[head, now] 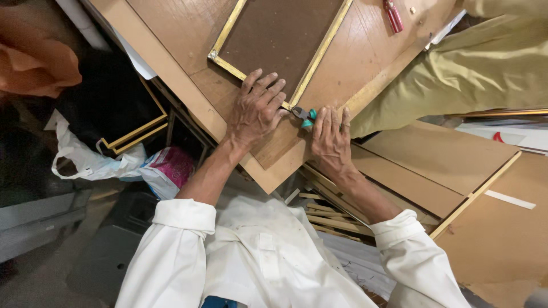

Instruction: The person uses pliers to press metal corner brackets onto the edges of a small wooden frame. They rotate the frame to work on each corner, ensuring the brackets are flush with the frame edges.

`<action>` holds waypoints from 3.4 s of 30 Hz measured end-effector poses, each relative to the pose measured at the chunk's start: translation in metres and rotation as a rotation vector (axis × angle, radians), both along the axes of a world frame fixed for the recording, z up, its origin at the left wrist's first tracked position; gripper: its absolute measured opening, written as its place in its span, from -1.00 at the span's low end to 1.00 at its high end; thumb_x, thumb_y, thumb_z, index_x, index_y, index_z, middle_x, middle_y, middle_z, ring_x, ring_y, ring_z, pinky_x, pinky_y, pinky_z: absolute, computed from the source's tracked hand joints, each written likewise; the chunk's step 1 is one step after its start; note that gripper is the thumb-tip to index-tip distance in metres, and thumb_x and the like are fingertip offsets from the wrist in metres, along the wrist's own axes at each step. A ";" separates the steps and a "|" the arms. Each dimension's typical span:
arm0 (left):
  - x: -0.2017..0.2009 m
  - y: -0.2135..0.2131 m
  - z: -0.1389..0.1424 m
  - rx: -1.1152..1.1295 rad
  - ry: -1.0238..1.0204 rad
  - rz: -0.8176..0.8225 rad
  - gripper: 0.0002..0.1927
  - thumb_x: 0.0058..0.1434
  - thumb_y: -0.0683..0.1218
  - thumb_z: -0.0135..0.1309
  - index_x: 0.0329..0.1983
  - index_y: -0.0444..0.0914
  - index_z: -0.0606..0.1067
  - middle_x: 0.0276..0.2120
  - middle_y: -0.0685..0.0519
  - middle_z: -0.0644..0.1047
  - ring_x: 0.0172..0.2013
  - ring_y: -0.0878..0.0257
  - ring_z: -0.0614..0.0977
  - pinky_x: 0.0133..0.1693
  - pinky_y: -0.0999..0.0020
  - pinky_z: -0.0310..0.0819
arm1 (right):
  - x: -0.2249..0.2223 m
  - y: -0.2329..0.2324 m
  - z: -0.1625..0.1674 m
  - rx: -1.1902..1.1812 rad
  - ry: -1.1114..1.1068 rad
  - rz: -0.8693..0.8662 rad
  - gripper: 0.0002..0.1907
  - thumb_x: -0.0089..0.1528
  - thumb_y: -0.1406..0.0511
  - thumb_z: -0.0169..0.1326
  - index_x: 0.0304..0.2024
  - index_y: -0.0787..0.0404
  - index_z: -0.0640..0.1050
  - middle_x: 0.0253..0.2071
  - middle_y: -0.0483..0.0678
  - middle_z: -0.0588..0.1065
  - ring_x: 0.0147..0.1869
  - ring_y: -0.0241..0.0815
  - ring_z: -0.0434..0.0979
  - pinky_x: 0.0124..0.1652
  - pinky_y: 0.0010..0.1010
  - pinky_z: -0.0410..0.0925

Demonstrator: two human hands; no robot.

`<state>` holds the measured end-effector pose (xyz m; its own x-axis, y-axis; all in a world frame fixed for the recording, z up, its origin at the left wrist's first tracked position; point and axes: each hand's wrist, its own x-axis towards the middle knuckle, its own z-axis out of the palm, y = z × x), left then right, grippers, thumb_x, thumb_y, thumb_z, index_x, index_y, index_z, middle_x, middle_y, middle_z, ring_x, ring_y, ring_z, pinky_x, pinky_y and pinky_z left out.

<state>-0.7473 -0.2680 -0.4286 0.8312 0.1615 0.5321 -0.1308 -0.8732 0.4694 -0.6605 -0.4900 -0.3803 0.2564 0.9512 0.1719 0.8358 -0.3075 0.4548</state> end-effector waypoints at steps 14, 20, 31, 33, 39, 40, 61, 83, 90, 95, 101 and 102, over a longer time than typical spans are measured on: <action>0.000 0.003 0.018 -0.024 0.022 -0.004 -0.58 0.13 0.02 0.34 -0.03 -0.31 0.61 0.16 -0.05 0.58 0.28 0.07 0.46 0.41 0.01 0.06 | 0.024 0.012 0.081 0.409 1.633 -0.501 -0.77 0.27 0.38 0.19 -0.02 0.30 0.59 -0.28 0.01 0.59 -0.20 -0.10 0.56 -0.22 -0.40 0.42; -0.025 -0.008 0.052 -0.169 -0.146 0.125 -0.41 0.11 0.06 0.32 0.11 -0.41 0.57 0.10 -0.28 0.56 0.17 -0.10 0.47 0.18 -0.06 0.33 | 0.012 0.003 0.120 0.294 0.682 0.025 -0.50 0.11 0.39 0.21 0.12 0.32 0.52 -0.07 0.09 0.55 0.06 0.03 0.46 0.00 -0.15 0.33; -0.117 -0.031 0.045 -1.698 0.601 -0.061 -0.73 0.24 -0.18 0.13 -0.07 -0.48 0.56 -0.29 -0.23 0.67 -0.36 0.08 0.73 -0.33 0.29 0.71 | -0.044 -0.014 0.098 -0.131 0.411 0.111 -0.35 0.01 0.37 0.19 0.17 0.50 0.46 -0.08 0.15 0.57 0.06 0.05 0.48 -0.05 -0.18 0.35; -0.131 -0.030 0.061 -1.048 0.520 -0.051 -0.66 0.06 -0.21 0.12 -0.07 -0.36 0.57 -0.16 -0.24 0.65 -0.17 -0.01 0.70 -0.15 0.19 0.65 | -0.042 -0.031 0.095 -0.203 0.836 -0.195 -0.25 -0.11 0.39 0.22 0.19 0.34 0.49 -0.14 0.08 0.59 -0.02 0.10 0.49 -0.09 -0.12 0.33; -0.075 -0.031 0.087 -0.349 0.156 -0.066 -0.82 0.13 -0.20 0.23 -0.18 -0.28 0.59 -0.15 -0.07 0.56 -0.07 -0.01 0.54 0.01 0.06 0.37 | -0.065 -0.095 0.076 0.362 2.389 -0.874 -0.42 0.07 0.43 0.17 0.17 0.42 0.44 0.06 0.13 0.60 -0.03 -0.01 0.69 -0.17 -0.03 0.48; -0.053 -0.027 0.081 -0.280 0.086 -0.042 -0.88 0.18 -0.21 0.22 -0.21 -0.27 0.59 -0.22 -0.05 0.54 -0.15 0.01 0.53 -0.07 0.07 0.36 | -0.073 -0.104 0.071 0.426 2.459 -0.799 -0.41 0.08 0.43 0.17 0.18 0.45 0.43 0.04 0.18 0.60 -0.02 0.02 0.68 -0.07 -0.05 0.48; 0.040 -0.002 0.047 0.464 0.144 -0.292 -0.95 0.19 -0.25 -0.12 -0.33 -0.30 0.38 -0.39 -0.02 0.34 -0.35 0.20 0.47 -0.47 0.36 0.47 | -0.113 -0.114 0.036 1.157 2.175 -0.984 -0.56 0.27 0.27 0.14 0.12 0.45 0.53 -0.20 0.03 0.63 -0.21 -0.23 0.51 -0.28 -0.43 0.39; 0.005 0.053 0.079 0.606 0.235 -0.195 -0.62 0.04 -0.13 0.18 -0.04 -0.30 0.57 -0.12 -0.06 0.56 -0.03 0.04 0.58 0.00 0.10 0.46 | -0.024 -0.066 0.071 0.826 1.777 -0.734 -0.74 0.31 0.39 0.13 0.05 0.32 0.62 -0.23 -0.08 0.52 -0.31 -0.34 0.36 -0.37 -0.49 0.27; 0.026 0.066 0.077 0.811 0.473 -0.323 -0.79 -0.02 -0.08 0.22 -0.31 -0.22 0.58 -0.28 0.03 0.55 -0.16 0.14 0.61 -0.32 0.24 0.57 | -0.014 -0.086 0.066 1.029 1.984 -0.615 -0.66 0.29 0.39 0.12 0.11 0.38 0.52 -0.19 0.03 0.60 -0.16 -0.33 0.55 -0.22 -0.53 0.44; 0.038 0.057 0.125 0.926 0.442 -0.340 -0.81 0.13 -0.05 0.15 -0.37 -0.29 0.54 -0.33 -0.02 0.54 -0.26 0.18 0.59 -0.43 0.29 0.54 | -0.004 -0.109 0.062 1.060 1.933 -0.747 -0.66 0.27 0.37 0.14 0.09 0.36 0.54 -0.23 -0.02 0.58 -0.31 -0.33 0.43 -0.40 -0.47 0.38; 0.073 0.005 0.132 0.669 0.627 -0.255 -0.82 0.26 -0.21 0.01 -0.48 -0.23 0.41 -0.47 0.02 0.42 -0.40 0.21 0.47 -0.44 0.24 0.43 | 0.017 -0.114 0.075 1.133 1.902 -0.654 -0.67 0.32 0.35 0.14 0.11 0.36 0.52 -0.23 -0.02 0.57 -0.26 -0.31 0.47 -0.32 -0.49 0.37; 0.078 -0.007 0.124 0.619 0.594 -0.241 -0.83 0.20 -0.21 0.03 -0.52 -0.19 0.39 -0.48 0.04 0.39 -0.40 0.21 0.44 -0.41 0.23 0.41 | 0.019 -0.113 0.076 1.142 1.916 -0.642 -0.67 0.31 0.34 0.13 0.11 0.35 0.51 -0.24 -0.02 0.57 -0.24 -0.30 0.51 -0.30 -0.49 0.38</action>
<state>-0.6697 -0.2754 -0.3049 0.9718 -0.2270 -0.0640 -0.2291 -0.9730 -0.0285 -0.6410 -0.6033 -0.3041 0.8362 0.4370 -0.3314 -0.3313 -0.0791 -0.9402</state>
